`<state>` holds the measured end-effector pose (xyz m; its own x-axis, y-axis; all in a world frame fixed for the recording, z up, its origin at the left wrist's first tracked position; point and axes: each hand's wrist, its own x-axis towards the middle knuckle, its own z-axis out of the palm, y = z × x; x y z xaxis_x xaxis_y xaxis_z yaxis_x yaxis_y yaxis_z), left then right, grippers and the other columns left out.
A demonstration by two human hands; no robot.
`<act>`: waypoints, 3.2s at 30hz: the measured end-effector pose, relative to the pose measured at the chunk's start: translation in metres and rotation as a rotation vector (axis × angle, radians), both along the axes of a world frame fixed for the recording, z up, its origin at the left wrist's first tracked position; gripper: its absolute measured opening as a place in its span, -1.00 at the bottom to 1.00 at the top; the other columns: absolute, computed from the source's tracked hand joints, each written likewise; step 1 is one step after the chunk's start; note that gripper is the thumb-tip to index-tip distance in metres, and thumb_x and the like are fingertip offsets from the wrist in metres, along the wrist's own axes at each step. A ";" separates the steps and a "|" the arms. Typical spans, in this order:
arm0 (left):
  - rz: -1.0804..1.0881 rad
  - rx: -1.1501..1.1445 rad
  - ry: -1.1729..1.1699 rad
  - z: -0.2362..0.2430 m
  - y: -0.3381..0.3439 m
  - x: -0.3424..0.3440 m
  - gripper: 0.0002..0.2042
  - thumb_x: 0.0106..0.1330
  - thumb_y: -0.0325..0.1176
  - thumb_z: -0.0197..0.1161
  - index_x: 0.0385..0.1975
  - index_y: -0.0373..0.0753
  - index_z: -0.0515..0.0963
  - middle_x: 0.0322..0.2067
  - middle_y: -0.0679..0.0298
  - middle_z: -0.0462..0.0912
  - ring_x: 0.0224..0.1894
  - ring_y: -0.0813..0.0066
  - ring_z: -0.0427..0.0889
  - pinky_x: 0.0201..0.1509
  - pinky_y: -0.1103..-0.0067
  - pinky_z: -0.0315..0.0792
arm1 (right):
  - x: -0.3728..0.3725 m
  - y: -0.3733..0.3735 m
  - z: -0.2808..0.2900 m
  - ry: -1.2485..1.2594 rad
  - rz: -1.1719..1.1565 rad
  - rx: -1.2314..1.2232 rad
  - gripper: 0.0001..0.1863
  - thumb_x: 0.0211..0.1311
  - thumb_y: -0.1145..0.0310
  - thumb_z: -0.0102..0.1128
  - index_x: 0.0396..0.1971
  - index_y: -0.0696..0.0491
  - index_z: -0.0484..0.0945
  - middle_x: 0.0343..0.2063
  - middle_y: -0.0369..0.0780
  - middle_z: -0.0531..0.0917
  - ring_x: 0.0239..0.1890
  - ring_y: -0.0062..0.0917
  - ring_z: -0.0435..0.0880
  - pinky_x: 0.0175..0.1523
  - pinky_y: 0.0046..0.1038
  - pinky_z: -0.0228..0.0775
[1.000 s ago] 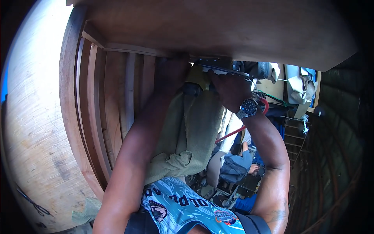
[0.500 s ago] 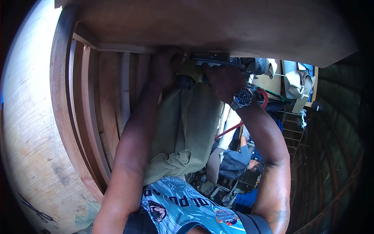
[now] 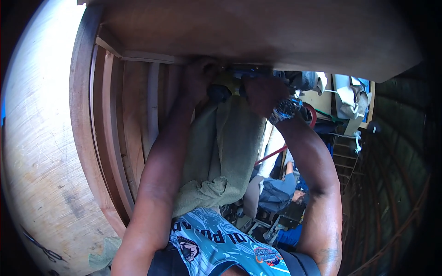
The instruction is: Stapling fabric to a wooden furniture frame using a pneumatic staple gun.
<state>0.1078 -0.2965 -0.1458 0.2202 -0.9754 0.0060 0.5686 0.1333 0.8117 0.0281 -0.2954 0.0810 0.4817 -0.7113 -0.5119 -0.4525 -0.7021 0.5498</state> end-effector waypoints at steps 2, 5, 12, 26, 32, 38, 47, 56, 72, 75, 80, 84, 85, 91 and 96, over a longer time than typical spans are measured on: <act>0.008 0.015 -0.001 0.001 0.002 -0.004 -0.87 0.30 -0.49 0.27 -0.18 -0.27 0.64 -0.26 0.17 0.74 -0.19 0.47 0.71 -0.03 0.51 0.56 | 0.003 0.004 0.005 0.046 -0.041 0.033 -0.54 0.15 0.35 0.23 0.11 0.02 0.54 -0.38 -0.05 0.73 -0.32 -0.20 0.76 -0.27 -0.19 0.63; 0.063 0.012 -0.054 -0.001 0.002 -0.007 -0.87 0.28 -0.50 0.27 -0.20 -0.26 0.64 -0.25 0.16 0.74 -0.19 0.45 0.71 -0.05 0.51 0.57 | 0.000 0.029 0.020 0.157 -0.191 0.119 -0.48 0.13 0.37 0.23 0.16 0.02 0.49 -0.39 -0.04 0.73 -0.35 -0.19 0.76 -0.31 -0.22 0.64; 0.142 -0.188 -0.828 0.023 0.015 0.021 -0.78 0.24 -0.38 0.24 -0.13 -0.18 0.65 -0.11 0.14 0.70 0.01 0.13 0.65 0.16 0.29 0.51 | -0.020 0.165 0.095 -0.191 -0.569 0.277 -0.38 0.00 0.38 0.32 0.17 -0.02 0.47 -0.26 -0.06 0.71 -0.20 -0.12 0.70 -0.15 -0.17 0.56; 0.281 -0.341 -1.386 0.055 0.051 0.005 -0.58 0.29 -0.14 0.26 0.06 -0.25 0.54 0.02 -0.06 0.60 0.14 -0.02 0.52 0.27 0.18 0.38 | -0.181 0.346 0.090 -1.181 -1.174 0.070 -0.63 0.00 0.41 0.46 -0.13 0.15 0.67 -0.41 -0.17 0.75 -0.33 -0.53 0.73 -0.15 -0.42 0.54; 0.037 0.051 -1.404 0.123 0.205 -0.052 -0.30 0.20 0.07 0.33 0.11 -0.45 0.41 0.09 -0.22 0.48 0.14 -0.17 0.50 0.26 0.08 0.38 | -0.249 0.350 0.020 -1.496 -1.297 -0.023 -0.57 0.13 0.31 0.45 -0.04 0.20 0.59 -0.32 -0.17 0.74 -0.28 -0.53 0.67 -0.08 -0.39 0.51; -0.357 0.516 -1.244 0.079 0.256 -0.044 -0.42 0.26 -0.14 0.30 0.15 -0.44 0.40 -0.07 -0.22 0.58 0.04 -0.11 0.59 0.17 0.22 0.48 | -0.270 0.335 -0.042 -1.356 -1.217 -0.067 -0.42 0.08 0.20 0.43 0.07 0.20 0.54 -0.28 0.02 0.74 -0.18 -0.13 0.74 -0.05 -0.24 0.52; -0.160 0.486 -0.575 0.163 0.189 0.149 -0.69 0.48 -0.25 0.07 0.01 -0.35 0.57 -0.26 0.14 0.70 -0.24 0.40 0.63 -0.09 0.42 0.50 | -0.290 0.317 -0.085 -1.094 -1.153 -0.012 -0.34 0.09 0.12 0.41 0.20 0.04 0.48 -0.19 0.13 0.69 -0.09 0.07 0.67 -0.01 -0.04 0.50; 0.483 -0.005 -2.214 0.209 0.060 0.194 -0.73 0.19 -0.45 0.11 -0.10 -0.21 0.57 -0.26 0.00 0.69 -0.16 -0.06 0.67 -0.07 0.22 0.55 | -0.292 0.316 -0.115 -1.156 -1.109 -0.046 -0.35 0.14 0.13 0.38 0.21 0.05 0.42 -0.22 0.16 0.69 -0.10 0.11 0.66 -0.03 0.00 0.48; 0.312 -0.436 -1.765 0.054 0.011 0.028 -0.65 0.36 -0.17 0.05 -0.02 -0.23 0.59 -0.03 0.04 0.59 0.01 0.00 0.50 0.17 0.05 0.31 | -0.255 0.327 -0.137 -0.825 -1.043 -0.143 -0.12 0.03 0.40 0.27 0.42 0.09 0.13 -0.28 0.15 0.67 -0.20 0.10 0.66 -0.08 0.02 0.48; 0.327 -0.292 -1.717 0.044 0.019 0.026 -0.64 0.34 -0.14 0.07 0.04 -0.13 0.58 0.01 0.07 0.57 0.06 -0.02 0.50 0.21 -0.01 0.27 | -0.254 0.317 -0.127 -0.858 -1.052 -0.118 -0.12 0.03 0.35 0.29 0.41 0.05 0.14 -0.26 0.16 0.67 -0.18 0.11 0.66 -0.03 0.01 0.50; 0.615 -0.409 -1.871 0.065 0.065 -0.008 -0.65 0.33 -0.12 0.09 -0.01 -0.13 0.61 -0.04 0.05 0.60 0.04 0.01 0.53 0.20 -0.05 0.29 | -0.264 0.317 -0.112 -0.877 -1.195 -0.082 -0.22 0.12 0.20 0.33 0.36 -0.03 0.22 -0.23 0.18 0.67 -0.12 0.14 0.64 -0.03 0.02 0.49; 0.468 -0.339 -1.613 0.057 0.044 0.033 -0.66 0.36 -0.10 0.04 -0.10 -0.14 0.66 -0.04 -0.02 0.64 0.08 -0.02 0.55 0.20 0.03 0.34 | -0.258 0.297 -0.063 -1.172 -1.362 -0.096 -0.37 0.14 0.09 0.41 0.12 0.16 0.49 -0.41 -0.04 0.73 -0.48 -0.31 0.74 -0.33 -0.30 0.55; 0.409 -0.287 -1.575 0.048 0.031 0.047 -0.66 0.35 -0.08 0.06 -0.16 -0.15 0.67 -0.12 -0.01 0.66 -0.01 -0.01 0.59 0.14 0.04 0.38 | -0.248 0.287 -0.035 -1.194 -1.432 -0.060 -0.33 0.15 0.09 0.43 0.15 0.20 0.47 -0.49 -0.17 0.68 -0.55 -0.55 0.67 -0.42 -0.45 0.50; 0.505 -0.186 -1.644 0.030 -0.001 0.048 -0.65 0.30 0.00 0.11 -0.37 -0.14 0.68 -0.38 0.05 0.68 -0.28 -0.01 0.65 -0.06 0.04 0.41 | -0.174 0.248 0.123 -1.539 -1.235 0.143 -0.59 0.41 0.18 0.20 0.06 0.17 0.44 -0.49 -0.32 0.56 -0.55 -0.66 0.55 -0.41 -0.56 0.46; 0.586 -0.130 -1.592 0.023 -0.002 0.045 -0.65 0.29 0.01 0.12 -0.41 -0.12 0.68 -0.42 0.09 0.68 -0.33 0.02 0.65 -0.11 0.05 0.40 | -0.076 0.173 0.135 -1.755 -1.151 0.333 -0.57 0.41 0.01 0.15 -0.38 0.14 0.53 -0.55 -0.27 0.62 -0.58 -0.60 0.63 -0.40 -0.55 0.49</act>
